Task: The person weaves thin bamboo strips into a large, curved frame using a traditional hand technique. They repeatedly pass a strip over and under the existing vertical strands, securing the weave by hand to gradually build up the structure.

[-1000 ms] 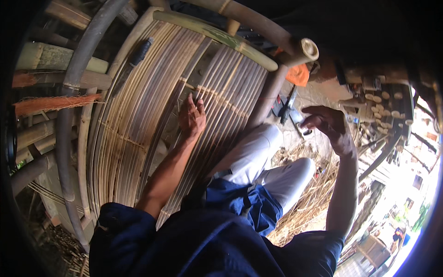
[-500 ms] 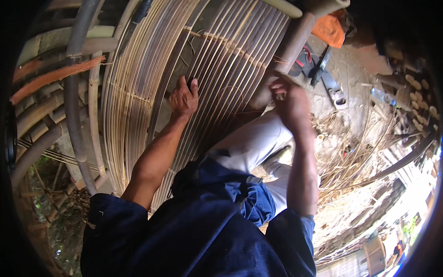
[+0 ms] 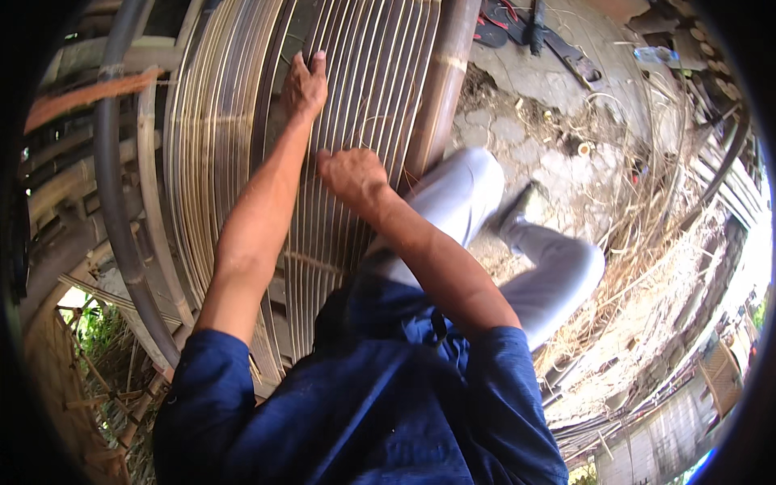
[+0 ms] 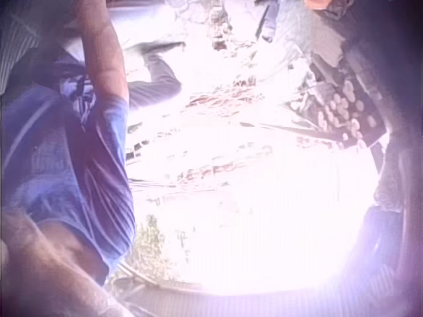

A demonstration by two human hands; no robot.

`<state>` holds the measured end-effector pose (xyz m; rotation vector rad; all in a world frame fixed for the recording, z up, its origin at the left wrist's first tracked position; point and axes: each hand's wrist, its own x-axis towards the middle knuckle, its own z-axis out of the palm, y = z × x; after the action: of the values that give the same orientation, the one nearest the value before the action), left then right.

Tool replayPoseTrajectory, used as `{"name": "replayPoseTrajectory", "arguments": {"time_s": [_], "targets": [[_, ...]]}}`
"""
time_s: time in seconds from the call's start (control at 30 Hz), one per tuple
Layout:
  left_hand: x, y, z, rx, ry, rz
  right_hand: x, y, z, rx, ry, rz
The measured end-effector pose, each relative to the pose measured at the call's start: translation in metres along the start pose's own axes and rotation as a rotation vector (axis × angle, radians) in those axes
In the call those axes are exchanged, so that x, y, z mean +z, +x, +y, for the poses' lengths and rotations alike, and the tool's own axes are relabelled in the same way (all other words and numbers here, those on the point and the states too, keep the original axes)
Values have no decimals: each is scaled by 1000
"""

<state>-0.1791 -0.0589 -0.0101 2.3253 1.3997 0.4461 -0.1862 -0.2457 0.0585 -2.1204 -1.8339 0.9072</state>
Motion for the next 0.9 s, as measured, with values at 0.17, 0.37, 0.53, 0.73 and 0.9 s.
{"name": "replayPoseTrajectory", "arguments": {"time_s": [0.17, 0.37, 0.53, 0.73, 0.9], "targets": [[-47, -56, -1, 44, -517, 152, 26, -15, 16, 93, -133, 114], [-91, -209, -91, -189, -319, 233, 38, -13, -3, 29, -249, 240], [-94, -242, -94, -264, -226, 212, 29, -4, -38, 77, -29, 159], [-96, -230, -103, -425, -184, -80, 47, 9, -39, 24, -139, 31], [-106, -230, -82, -491, -22, -101, 41, 15, -55, 50, -220, 187]]}}
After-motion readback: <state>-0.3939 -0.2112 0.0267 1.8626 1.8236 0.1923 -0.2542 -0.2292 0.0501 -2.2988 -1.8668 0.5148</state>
